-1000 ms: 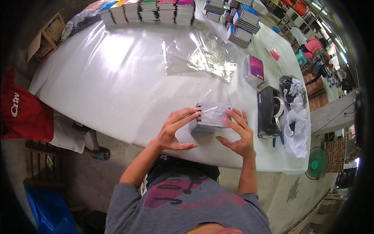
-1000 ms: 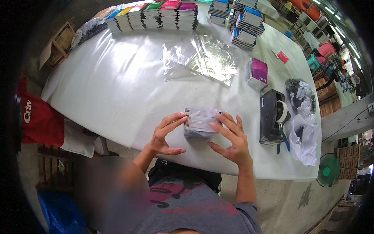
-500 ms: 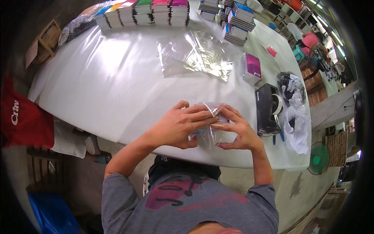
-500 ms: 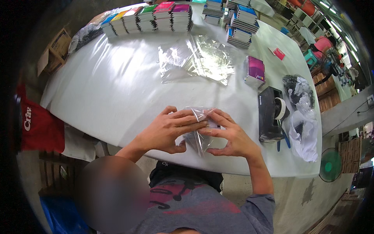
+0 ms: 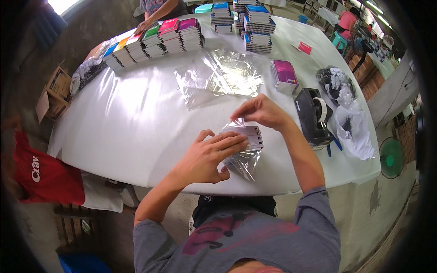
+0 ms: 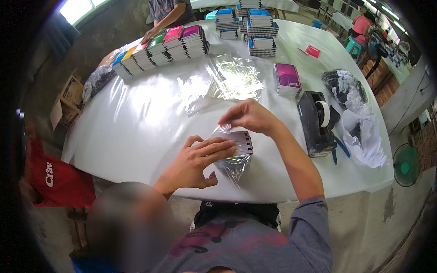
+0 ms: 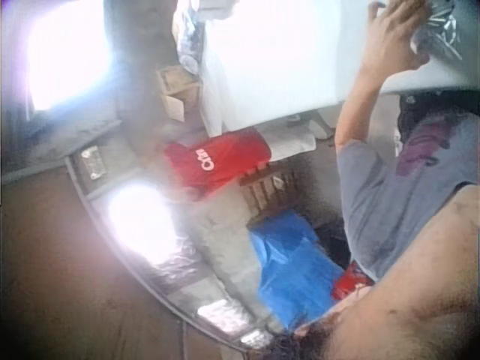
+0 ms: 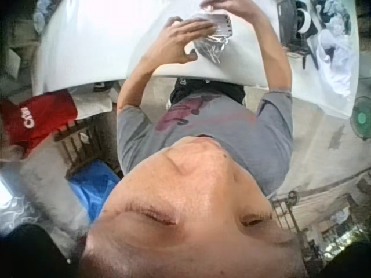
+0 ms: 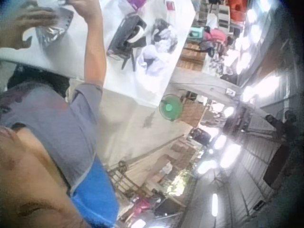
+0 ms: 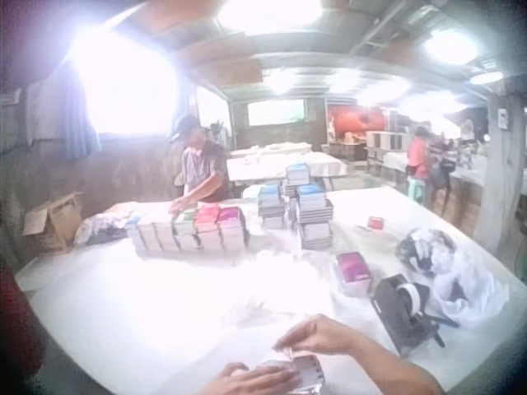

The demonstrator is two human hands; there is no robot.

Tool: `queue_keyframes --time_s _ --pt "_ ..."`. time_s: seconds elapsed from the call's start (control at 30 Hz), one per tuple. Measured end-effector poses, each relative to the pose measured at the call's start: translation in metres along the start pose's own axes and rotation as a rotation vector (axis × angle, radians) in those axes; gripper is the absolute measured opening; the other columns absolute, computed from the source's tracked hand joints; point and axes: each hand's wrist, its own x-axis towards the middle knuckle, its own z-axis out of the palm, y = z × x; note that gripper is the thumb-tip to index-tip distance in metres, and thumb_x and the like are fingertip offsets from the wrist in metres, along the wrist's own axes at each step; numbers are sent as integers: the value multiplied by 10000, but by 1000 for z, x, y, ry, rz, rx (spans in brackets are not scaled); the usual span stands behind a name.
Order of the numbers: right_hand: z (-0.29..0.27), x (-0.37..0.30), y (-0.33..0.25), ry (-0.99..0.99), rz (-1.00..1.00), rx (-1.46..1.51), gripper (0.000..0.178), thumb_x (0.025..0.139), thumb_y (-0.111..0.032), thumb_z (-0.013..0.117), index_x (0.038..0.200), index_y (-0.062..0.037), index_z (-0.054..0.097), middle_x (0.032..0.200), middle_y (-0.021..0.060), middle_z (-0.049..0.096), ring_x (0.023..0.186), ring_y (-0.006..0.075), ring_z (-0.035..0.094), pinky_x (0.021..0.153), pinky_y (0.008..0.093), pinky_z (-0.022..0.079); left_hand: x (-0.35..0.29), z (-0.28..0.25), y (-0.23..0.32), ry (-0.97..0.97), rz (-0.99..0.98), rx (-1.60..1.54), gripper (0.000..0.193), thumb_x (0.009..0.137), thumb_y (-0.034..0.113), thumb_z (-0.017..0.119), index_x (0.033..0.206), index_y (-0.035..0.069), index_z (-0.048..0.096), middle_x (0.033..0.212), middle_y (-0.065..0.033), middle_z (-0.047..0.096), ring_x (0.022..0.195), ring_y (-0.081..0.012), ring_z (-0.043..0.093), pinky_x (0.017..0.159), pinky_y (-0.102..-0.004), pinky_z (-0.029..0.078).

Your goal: The person places stacks of spiral-bound notebooks into clear plastic bags on a white table. They smooth the bags and arrange the packaged notebooks on the table. Other people are visible in the background.

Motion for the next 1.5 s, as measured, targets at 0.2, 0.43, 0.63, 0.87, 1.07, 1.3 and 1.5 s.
queue_keyframes --time_s 0.2,0.43,0.63,0.87,1.07,1.3,1.5 --pt "0 -2 -11 392 -346 157 143 771 61 641 904 33 684 844 103 693 767 132 654 738 265 541 4 0 -3 -24 14 2 806 565 159 708 1332 240 475 1406 32 431 1280 -139 413 991 -425 290" --pt "-38 -112 -24 824 -150 -434 241 797 -120 705 1030 -71 669 1081 2 639 680 56 471 634 185 418 3 0 -14 -56 -5 -36 856 507 147 687 1318 326 481 1458 24 369 1348 -185 336 1056 -482 216" --pt "-84 -220 29 1108 409 -780 316 842 -294 668 1055 -61 652 984 13 629 659 78 469 620 206 394 6 -5 -13 -156 -7 25 911 507 182 688 1342 426 418 1486 37 312 1368 -178 292 1118 -526 127" --pt "-85 -224 56 1005 598 -206 282 834 -397 666 923 -132 625 693 -59 458 631 29 404 458 228 290 4 -1 -16 -133 -23 43 938 482 203 713 1332 455 407 1474 53 326 1363 -181 296 1141 -561 70" --pt "-88 -221 50 1021 628 6 208 843 -357 654 920 -165 628 825 -60 516 765 62 446 593 276 366 3 2 -17 -110 -11 47 926 489 210 721 1325 461 412 1473 68 323 1365 -179 292 1141 -564 80" --pt "-66 -225 47 1120 269 494 174 865 -247 628 975 -113 637 986 -25 564 976 144 472 817 511 461 3 1 -15 -116 -16 42 919 498 188 709 1327 454 414 1472 66 326 1366 -184 292 1140 -563 72" --pt "-69 -258 90 1093 110 487 157 848 -196 649 912 -54 666 1068 26 589 1039 186 522 890 527 441 4 1 -15 -125 -16 41 903 520 160 686 1333 440 412 1472 62 325 1365 -174 292 1135 -568 69"
